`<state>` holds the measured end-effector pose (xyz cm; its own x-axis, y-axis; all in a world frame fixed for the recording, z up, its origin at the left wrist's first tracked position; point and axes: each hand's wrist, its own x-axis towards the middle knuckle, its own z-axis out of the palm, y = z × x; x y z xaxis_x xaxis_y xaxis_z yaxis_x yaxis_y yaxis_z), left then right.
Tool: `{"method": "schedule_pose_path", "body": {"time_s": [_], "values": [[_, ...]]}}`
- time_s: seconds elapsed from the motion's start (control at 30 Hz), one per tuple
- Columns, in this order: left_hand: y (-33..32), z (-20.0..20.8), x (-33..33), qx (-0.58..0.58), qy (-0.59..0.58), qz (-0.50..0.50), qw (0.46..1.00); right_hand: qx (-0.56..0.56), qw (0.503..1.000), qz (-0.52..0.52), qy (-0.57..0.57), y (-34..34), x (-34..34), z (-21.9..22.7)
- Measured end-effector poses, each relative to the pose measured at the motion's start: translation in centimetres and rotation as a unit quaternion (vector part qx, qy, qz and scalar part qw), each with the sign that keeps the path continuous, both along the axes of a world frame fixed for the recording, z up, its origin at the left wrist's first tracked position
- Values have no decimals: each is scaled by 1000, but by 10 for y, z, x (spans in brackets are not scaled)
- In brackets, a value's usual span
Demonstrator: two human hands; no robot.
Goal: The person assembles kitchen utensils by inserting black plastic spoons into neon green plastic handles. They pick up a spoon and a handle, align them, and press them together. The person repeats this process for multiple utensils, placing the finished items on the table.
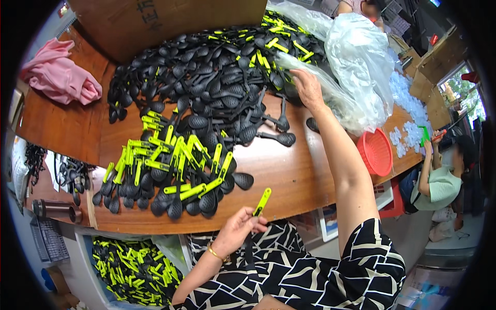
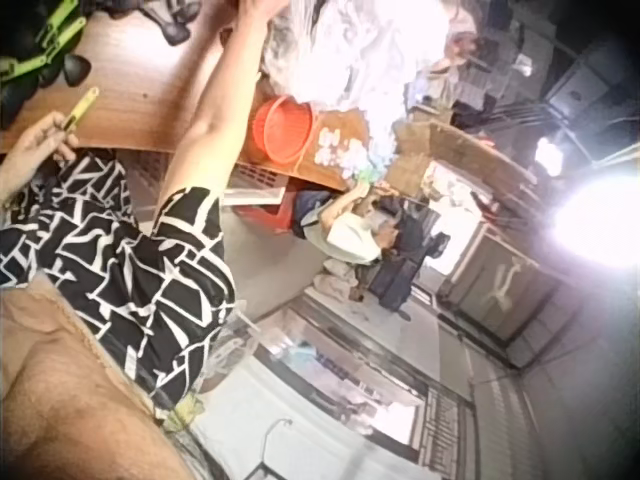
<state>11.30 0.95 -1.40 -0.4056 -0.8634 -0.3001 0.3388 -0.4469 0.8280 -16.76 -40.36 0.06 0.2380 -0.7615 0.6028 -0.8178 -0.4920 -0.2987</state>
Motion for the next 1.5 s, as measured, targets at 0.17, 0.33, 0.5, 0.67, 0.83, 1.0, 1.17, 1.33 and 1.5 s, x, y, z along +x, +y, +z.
{"method": "schedule_pose_path", "body": {"time_s": [0.17,0.33,0.5,0.67,0.83,1.0,1.17,1.33,1.5], "values": [[-21,6,-2,-97,-91,160,978,-88,989,118,12,-56,51,37],[-13,3,-6,-124,-117,214,962,42,951,112,285,-92,107,44],[-14,2,-9,-123,-110,238,957,14,956,40,290,-93,101,13],[-16,6,-8,-105,-107,256,955,-16,978,59,198,-44,76,-7],[-21,5,-8,-85,-91,263,957,26,990,66,123,27,33,-11],[-29,5,-6,-88,-62,259,960,53,989,80,108,97,3,-9],[-30,6,3,-51,-19,268,962,61,988,107,95,157,-2,-4],[-36,1,15,-64,-27,315,946,71,984,160,15,168,3,23],[-27,-1,4,-145,-118,292,938,-8,992,111,-66,65,15,13]]}}
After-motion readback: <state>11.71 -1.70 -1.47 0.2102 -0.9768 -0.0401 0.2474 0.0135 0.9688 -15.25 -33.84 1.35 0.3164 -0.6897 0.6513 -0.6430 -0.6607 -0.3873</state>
